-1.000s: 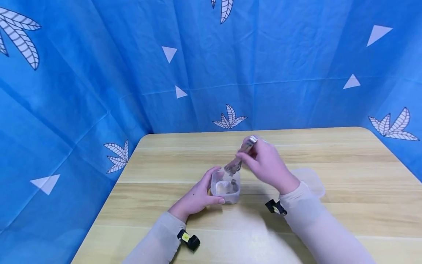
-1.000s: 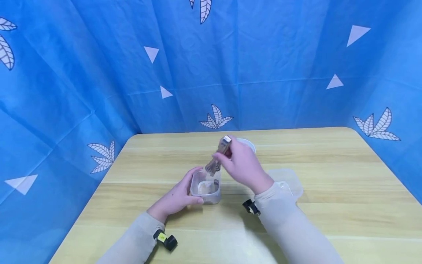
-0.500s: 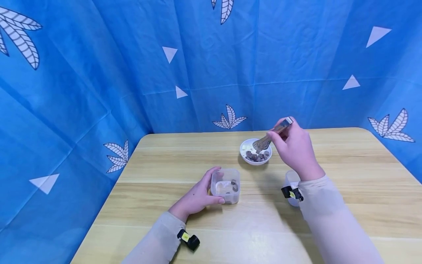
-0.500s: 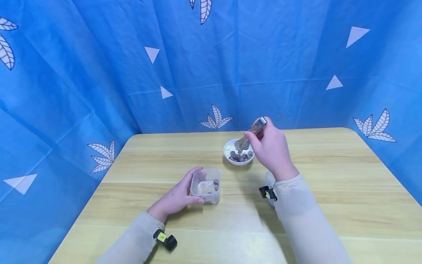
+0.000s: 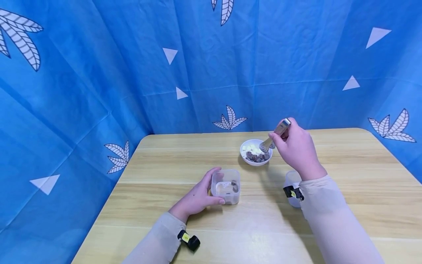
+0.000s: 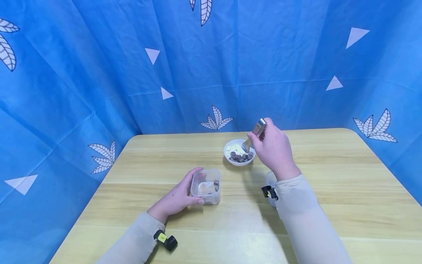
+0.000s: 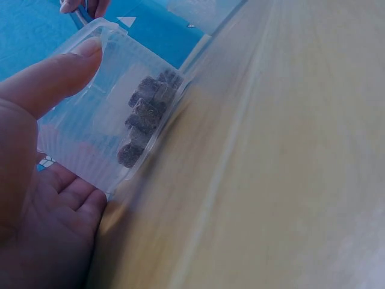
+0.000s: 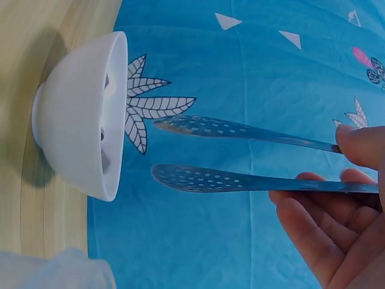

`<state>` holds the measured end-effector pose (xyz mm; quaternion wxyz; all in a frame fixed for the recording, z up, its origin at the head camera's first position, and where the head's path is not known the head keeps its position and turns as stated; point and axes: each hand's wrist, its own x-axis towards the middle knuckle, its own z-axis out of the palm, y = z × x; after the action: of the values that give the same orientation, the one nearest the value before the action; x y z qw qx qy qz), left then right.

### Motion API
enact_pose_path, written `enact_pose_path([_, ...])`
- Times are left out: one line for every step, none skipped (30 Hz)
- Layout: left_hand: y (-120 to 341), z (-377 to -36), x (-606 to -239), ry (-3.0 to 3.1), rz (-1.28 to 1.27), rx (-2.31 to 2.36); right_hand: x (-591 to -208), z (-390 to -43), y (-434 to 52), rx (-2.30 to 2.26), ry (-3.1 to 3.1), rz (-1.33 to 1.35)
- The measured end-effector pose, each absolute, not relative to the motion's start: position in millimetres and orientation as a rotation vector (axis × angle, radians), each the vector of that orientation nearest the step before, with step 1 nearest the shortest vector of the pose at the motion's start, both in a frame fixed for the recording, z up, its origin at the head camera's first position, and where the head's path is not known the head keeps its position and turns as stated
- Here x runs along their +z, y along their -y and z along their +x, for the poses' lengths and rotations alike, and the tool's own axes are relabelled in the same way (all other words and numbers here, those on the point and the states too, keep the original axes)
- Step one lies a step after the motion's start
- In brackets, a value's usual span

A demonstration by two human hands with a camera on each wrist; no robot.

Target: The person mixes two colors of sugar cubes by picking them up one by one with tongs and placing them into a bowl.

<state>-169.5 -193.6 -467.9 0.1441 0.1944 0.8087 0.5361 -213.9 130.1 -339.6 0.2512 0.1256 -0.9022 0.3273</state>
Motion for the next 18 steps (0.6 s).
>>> enact_pose_path([194, -169, -468, -2.329, 0.559, 1.547, -339, -213, -130, 0.893, 2.459, 0.340])
enact_pose_path([194, -169, -467, -2.328, 0.556, 1.547, -338, -213, -130, 0.893, 2.460, 0.338])
enact_pose_path([194, -169, -467, -2.324, 0.555, 1.549, -337, -212, -129, 0.896, 2.456, 0.339])
enact_pose_path([193, -169, -467, -2.323, 0.553, 1.548, -336, -211, -129, 0.899, 2.449, 0.342])
enact_pose_path([193, -169, -466, -2.321, 0.551, 1.548, -335, -210, -129, 0.903, 2.440, 0.347])
enact_pose_path([193, -169, -466, -2.319, 0.552, 1.549, -334, -209, -128, 0.907, 2.428, 0.353])
enact_pose_path([193, -169, -466, -2.317, 0.553, 1.550, -333, -208, -128, 0.909, 2.414, 0.359])
enact_pose_path([193, -169, -465, -2.314, 0.555, 1.551, -332, -207, -127, 0.915, 2.398, 0.370])
enact_pose_path([193, -169, -465, -2.314, 0.553, 1.550, -331, -205, -125, 0.932, 2.381, 0.389])
enact_pose_path([193, -169, -465, -2.315, 0.553, 1.548, -330, -204, -124, 0.954, 2.365, 0.413])
enact_pose_path([193, -169, -465, -2.316, 0.553, 1.547, -329, -202, -122, 0.980, 2.351, 0.445])
enact_pose_path([194, -169, -466, -2.319, 0.555, 1.544, -328, -200, -119, 1.011, 2.338, 0.484])
enact_pose_path([194, -169, -466, -2.322, 0.559, 1.541, -327, -197, -115, 1.043, 2.326, 0.530])
enact_pose_path([194, -169, -466, -2.325, 0.564, 1.539, -326, -194, -110, 1.075, 2.317, 0.582])
enact_pose_path([194, -170, -467, -2.329, 0.571, 1.537, -325, -191, -105, 1.107, 2.314, 0.637])
enact_pose_path([194, -170, -467, -2.329, 0.578, 1.538, -325, -188, -100, 1.122, 2.320, 0.685])
enact_pose_path([194, -170, -467, -2.329, 0.585, 1.539, -325, -185, -95, 1.135, 2.333, 0.732])
enact_pose_path([194, -170, -467, -2.328, 0.591, 1.540, -326, -182, -89, 1.145, 2.351, 0.778])
